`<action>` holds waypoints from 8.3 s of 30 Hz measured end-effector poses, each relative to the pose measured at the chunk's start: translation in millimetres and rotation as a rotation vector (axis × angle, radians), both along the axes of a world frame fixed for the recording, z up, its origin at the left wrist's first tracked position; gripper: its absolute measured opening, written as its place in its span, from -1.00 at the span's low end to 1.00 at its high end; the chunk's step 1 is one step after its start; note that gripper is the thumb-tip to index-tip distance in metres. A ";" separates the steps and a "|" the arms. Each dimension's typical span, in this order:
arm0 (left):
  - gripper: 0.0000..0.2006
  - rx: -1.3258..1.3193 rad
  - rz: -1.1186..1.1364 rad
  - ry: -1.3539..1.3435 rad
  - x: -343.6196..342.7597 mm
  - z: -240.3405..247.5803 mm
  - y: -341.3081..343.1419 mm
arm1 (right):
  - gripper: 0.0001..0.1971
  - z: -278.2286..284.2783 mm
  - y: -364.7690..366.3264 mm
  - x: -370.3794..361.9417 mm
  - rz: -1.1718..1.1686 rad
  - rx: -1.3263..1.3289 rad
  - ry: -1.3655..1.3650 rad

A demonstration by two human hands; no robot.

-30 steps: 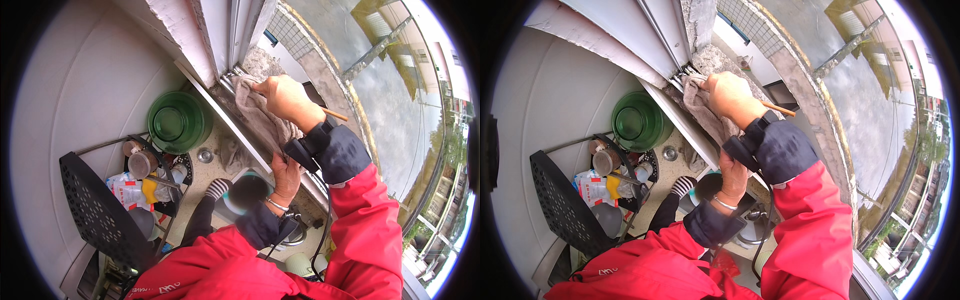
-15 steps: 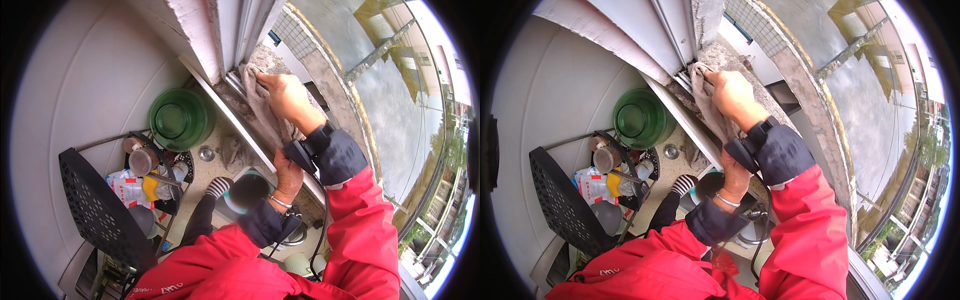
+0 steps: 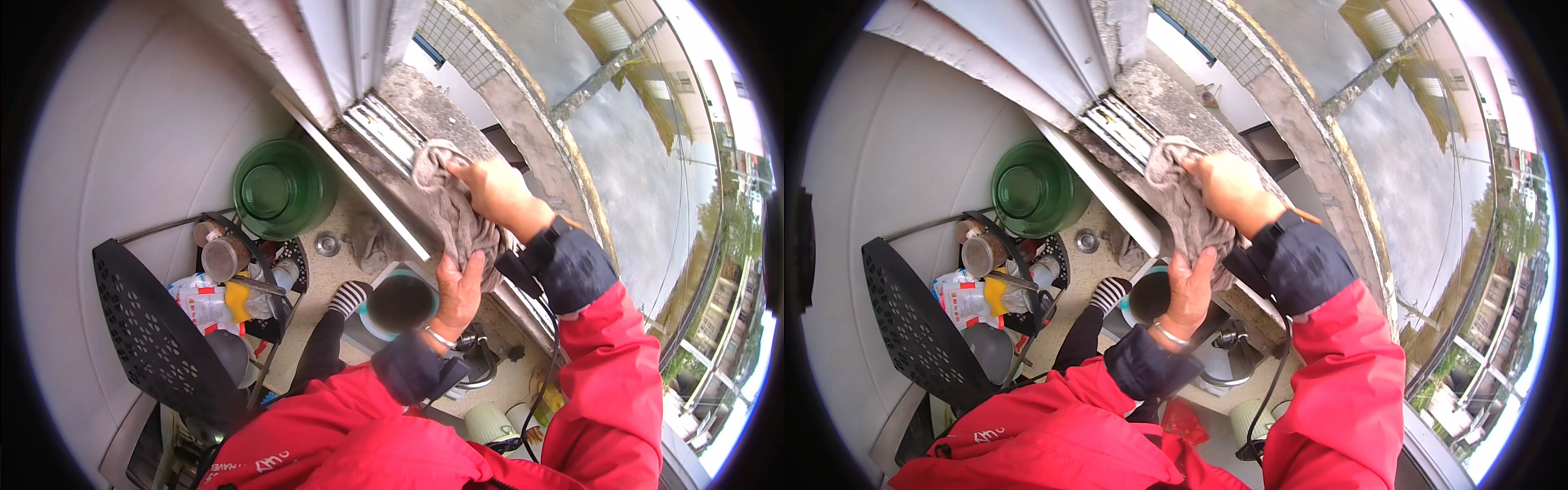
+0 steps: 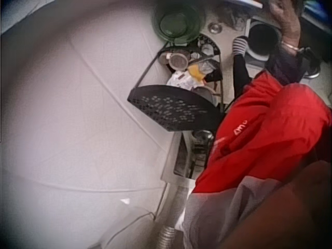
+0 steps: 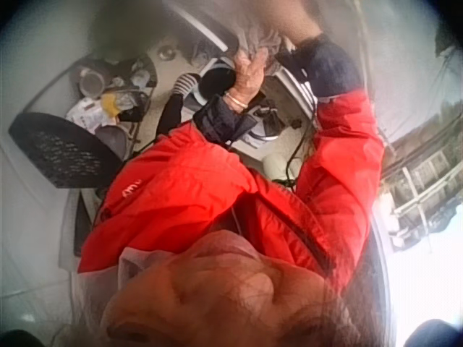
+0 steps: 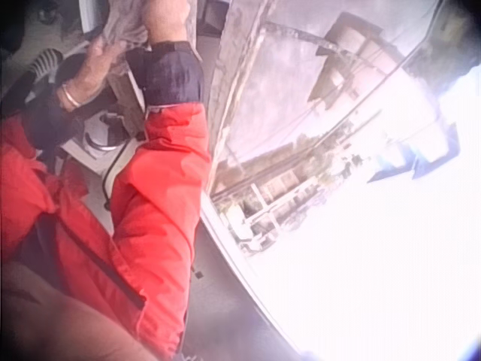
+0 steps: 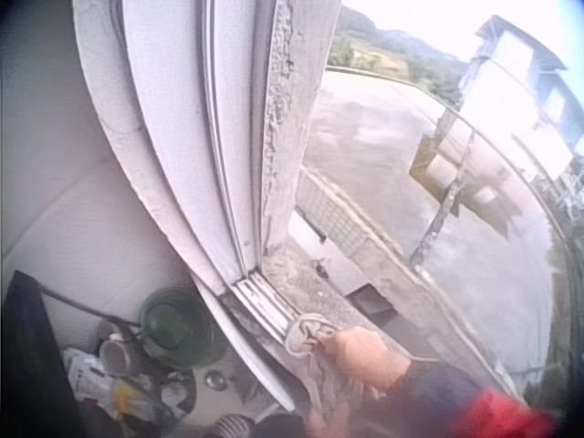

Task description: The person uses a cloth and a small stick to scrub and wipe a window frame and sill. They repeatedly rub the frame, occasionally dip the cloth into a basin of water, and continue cleaning the same area.

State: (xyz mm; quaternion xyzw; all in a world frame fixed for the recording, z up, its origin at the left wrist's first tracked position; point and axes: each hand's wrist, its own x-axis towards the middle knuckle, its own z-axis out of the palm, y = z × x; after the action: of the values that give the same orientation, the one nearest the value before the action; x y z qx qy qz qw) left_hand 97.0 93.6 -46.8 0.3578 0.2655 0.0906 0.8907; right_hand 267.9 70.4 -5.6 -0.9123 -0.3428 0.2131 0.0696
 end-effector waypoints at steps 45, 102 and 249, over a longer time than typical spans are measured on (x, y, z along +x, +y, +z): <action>-0.66 0.030 -1.128 -0.126 -146.4 19.3 -140.2 | -0.79 24.5 -343.1 -247.2 -0.557 -0.539 -0.093; -0.58 0.255 -0.683 0.022 -136.5 39.6 24.0 | -0.69 51.6 -174.8 -233.0 -0.824 0.886 0.060; -0.60 0.247 -0.617 0.284 -255.3 -24.9 45.0 | -0.88 -59.5 -274.4 -174.7 -0.032 0.041 -0.216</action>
State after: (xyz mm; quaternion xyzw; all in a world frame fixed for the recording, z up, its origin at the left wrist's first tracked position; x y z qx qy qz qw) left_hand -158.3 138.6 -71.7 0.5348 0.2532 -0.2016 0.7805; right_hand 93.2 -204.0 -65.1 -0.9338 -0.3377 0.1055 0.0543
